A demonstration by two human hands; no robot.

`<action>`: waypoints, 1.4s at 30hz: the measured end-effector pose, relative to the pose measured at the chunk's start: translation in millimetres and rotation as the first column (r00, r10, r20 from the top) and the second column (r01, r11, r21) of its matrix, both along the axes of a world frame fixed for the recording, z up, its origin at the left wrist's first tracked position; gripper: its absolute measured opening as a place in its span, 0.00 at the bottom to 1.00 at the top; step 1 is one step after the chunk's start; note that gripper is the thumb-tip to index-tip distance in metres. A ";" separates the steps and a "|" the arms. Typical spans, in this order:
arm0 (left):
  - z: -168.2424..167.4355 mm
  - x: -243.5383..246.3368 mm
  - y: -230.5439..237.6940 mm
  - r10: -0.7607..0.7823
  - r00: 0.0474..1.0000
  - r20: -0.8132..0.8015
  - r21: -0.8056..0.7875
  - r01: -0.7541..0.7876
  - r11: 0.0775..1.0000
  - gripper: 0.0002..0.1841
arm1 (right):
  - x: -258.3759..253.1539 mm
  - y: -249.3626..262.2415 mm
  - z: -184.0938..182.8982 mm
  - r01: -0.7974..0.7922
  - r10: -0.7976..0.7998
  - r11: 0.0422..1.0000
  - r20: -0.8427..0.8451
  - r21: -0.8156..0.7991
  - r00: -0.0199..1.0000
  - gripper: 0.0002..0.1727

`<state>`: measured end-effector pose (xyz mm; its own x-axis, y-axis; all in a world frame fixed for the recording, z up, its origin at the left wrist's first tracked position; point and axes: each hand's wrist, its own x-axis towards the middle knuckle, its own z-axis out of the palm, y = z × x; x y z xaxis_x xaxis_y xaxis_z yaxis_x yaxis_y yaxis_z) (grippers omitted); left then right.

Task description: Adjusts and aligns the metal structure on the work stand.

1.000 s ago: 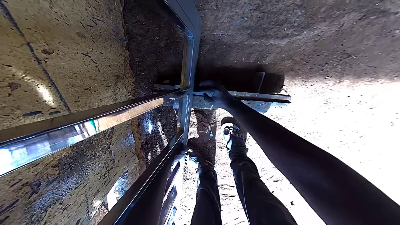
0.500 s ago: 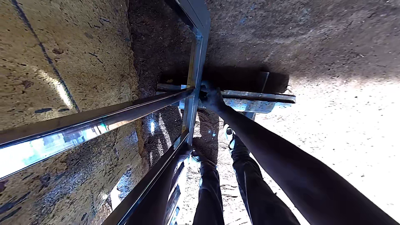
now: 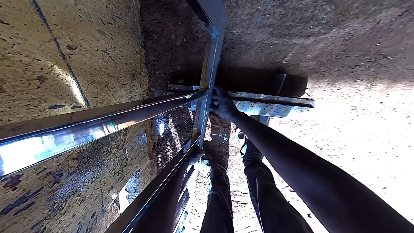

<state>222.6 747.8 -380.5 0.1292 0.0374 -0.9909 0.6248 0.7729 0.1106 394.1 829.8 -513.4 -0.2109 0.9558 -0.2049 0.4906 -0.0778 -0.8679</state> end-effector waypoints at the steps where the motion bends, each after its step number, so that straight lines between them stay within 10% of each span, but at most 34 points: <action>1: -4.2 -1.7 -3.9 -0.004 1.000 0.013 0.013 0.004 1.000 0.18 | 2.3 -2.0 -1.0 0.024 -0.025 0.998 0.024 0.057 0.999 0.47; 11: -2.8 -1.9 -4.4 -0.019 1.000 0.004 0.048 0.018 0.999 0.18 | 5.6 -2.8 2.2 0.094 -0.105 0.993 -0.171 -0.068 0.980 0.42; 26: -46.5 -19.1 -45.8 0.030 0.994 0.109 0.262 -0.058 0.963 0.24 | 6.1 -7.0 5.9 0.057 -0.056 0.998 -0.056 0.012 0.997 0.44; 42: -30.6 -8.4 -32.1 -0.019 0.999 0.046 0.153 0.012 0.988 0.23 | 31.2 -26.8 2.9 -0.026 0.000 0.988 0.172 0.151 0.985 0.39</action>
<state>214.2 715.7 -411.1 0.1775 0.1851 -0.9666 0.6279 0.7350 0.2560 425.3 803.0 -510.5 -0.1981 0.9759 -0.0914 0.6328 0.0561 -0.7723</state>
